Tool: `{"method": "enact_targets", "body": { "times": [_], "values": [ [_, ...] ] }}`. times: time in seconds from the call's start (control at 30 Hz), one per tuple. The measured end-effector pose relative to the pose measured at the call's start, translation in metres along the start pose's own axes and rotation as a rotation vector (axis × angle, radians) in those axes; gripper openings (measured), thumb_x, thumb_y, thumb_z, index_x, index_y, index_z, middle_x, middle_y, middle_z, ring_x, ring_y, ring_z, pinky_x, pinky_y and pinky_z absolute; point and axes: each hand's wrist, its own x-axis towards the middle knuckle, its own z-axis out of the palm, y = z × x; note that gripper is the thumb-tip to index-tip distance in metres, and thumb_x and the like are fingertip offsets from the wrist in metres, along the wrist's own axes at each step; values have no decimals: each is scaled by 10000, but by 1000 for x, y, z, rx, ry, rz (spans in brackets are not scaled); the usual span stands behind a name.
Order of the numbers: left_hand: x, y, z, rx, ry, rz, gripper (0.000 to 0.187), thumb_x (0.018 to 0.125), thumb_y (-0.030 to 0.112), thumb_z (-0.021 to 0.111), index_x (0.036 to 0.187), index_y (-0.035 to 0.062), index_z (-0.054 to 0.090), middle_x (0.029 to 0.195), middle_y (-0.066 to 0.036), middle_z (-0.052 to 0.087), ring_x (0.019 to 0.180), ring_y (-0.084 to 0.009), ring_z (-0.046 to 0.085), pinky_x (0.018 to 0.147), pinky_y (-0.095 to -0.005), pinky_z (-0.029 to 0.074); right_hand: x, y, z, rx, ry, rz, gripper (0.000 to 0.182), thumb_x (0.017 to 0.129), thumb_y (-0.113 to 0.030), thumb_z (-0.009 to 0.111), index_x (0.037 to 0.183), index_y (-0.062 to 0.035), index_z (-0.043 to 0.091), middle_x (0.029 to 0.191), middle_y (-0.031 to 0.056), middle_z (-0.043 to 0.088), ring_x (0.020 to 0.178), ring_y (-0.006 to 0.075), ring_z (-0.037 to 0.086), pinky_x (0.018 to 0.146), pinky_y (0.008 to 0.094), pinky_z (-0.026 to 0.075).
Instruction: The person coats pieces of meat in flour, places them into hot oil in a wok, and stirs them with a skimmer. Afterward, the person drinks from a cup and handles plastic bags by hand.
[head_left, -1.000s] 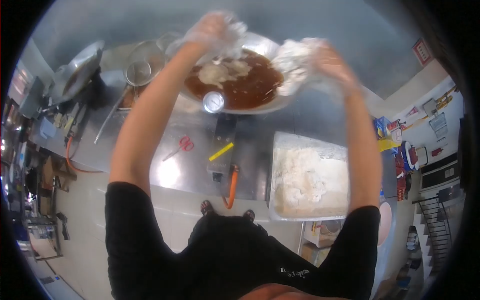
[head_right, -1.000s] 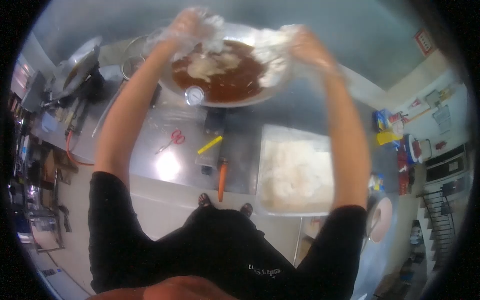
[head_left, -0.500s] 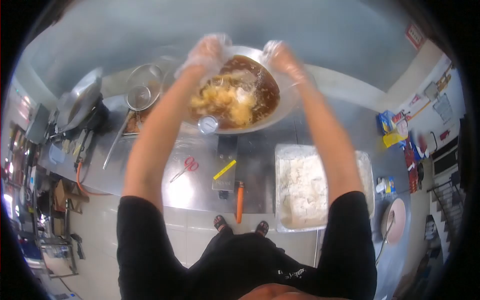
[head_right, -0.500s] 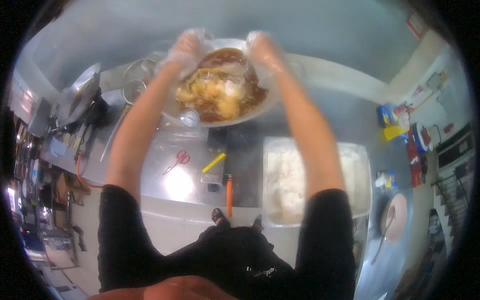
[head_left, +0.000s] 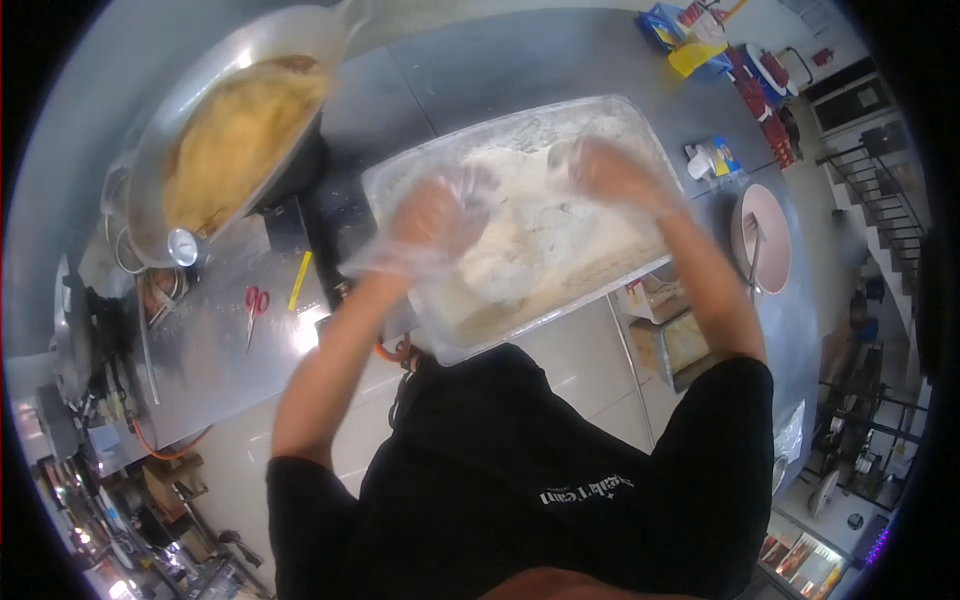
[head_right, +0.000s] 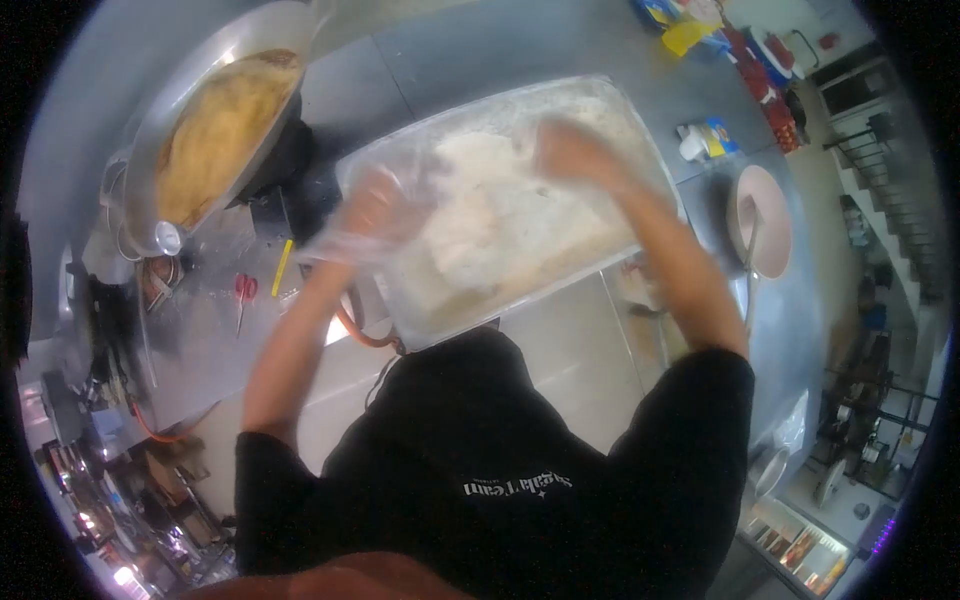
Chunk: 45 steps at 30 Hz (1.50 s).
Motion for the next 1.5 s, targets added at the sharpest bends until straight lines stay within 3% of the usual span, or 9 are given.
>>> {"method": "enact_targets", "body": {
  "times": [0.07, 0.23, 0.4, 0.57, 0.63, 0.77, 0.97, 1.07, 1.5],
  "values": [
    [-6, -22, 55, 381, -283, -322, 512, 781, 395, 559, 1199, 109, 485, 1144, -144, 542, 1003, -278, 544, 879, -363, 427, -15, 29, 74, 165, -162, 61, 303, 732, -162, 562, 1018, -68, 596, 1000, 148, 607, 830, 282, 595, 768, 380, 464],
    [-43, -38, 127, 570, -295, 2, 645, 816, 533, 411, 1314, 128, 343, 1275, -153, 434, 1168, -258, 410, 1008, -344, 284, -33, 8, 147, -325, -123, -54, 399, 735, -63, 511, 1132, -73, 547, 1162, 162, 525, 867, 289, 597, 806, 380, 457],
    [-49, -39, 141, 687, -206, 82, 663, 823, 558, 394, 1315, 118, 331, 1298, -133, 401, 1180, -247, 382, 1009, -334, 275, -43, 25, 165, -816, 497, -488, 332, 770, -67, 479, 1089, 12, 525, 947, 176, 590, 790, 262, 598, 727, 388, 476],
    [-41, -5, 117, 662, -84, 96, 628, 845, 554, 386, 1248, 75, 435, 1204, -131, 497, 947, -251, 568, 854, -367, 449, -30, 37, 121, -288, -148, -324, 302, 806, -129, 501, 1074, 2, 542, 898, 166, 600, 783, 260, 589, 739, 376, 468],
    [-27, -39, 131, 652, -310, -311, 627, 833, 544, 411, 1241, 69, 444, 1143, -150, 532, 923, -271, 575, 841, -367, 448, -27, 47, 98, -15, -335, -97, 267, 820, -180, 532, 1035, -25, 560, 864, 166, 599, 774, 266, 585, 767, 398, 452],
    [-23, -48, 115, 355, -132, -531, 560, 824, 418, 498, 1234, 40, 441, 1119, -188, 541, 1044, -277, 520, 914, -349, 388, -11, 144, 163, 177, -214, -166, 382, 779, -269, 581, 1064, -16, 559, 965, 174, 588, 997, 254, 497, 883, 381, 387],
    [-8, -51, 108, -478, 318, -262, 468, 781, 136, 572, 1220, 29, 449, 1186, -190, 509, 1117, -259, 478, 965, -324, 349, -46, 93, 61, 1021, -44, -30, 289, 736, -158, 656, 968, 5, 598, 1010, 116, 610, 885, 191, 576, 781, 293, 453],
    [-2, -32, 90, -344, 258, -67, 457, 768, 98, 568, 1210, 37, 465, 1214, -168, 497, 1129, -245, 469, 973, -310, 344, -54, 75, 33, 337, 159, 40, 328, 742, -162, 620, 1028, -3, 598, 1000, 189, 602, 910, 274, 575, 834, 345, 439],
    [30, 9, -95, -382, 234, 209, 462, 717, 121, 654, 1153, 53, 515, 1114, -81, 570, 984, -147, 537, 858, -268, 438, 8, -24, -133, 51, 389, -1, 394, 675, -169, 710, 1029, -45, 590, 959, 91, 632, 855, 185, 608, 728, 312, 487]
  ]
}}
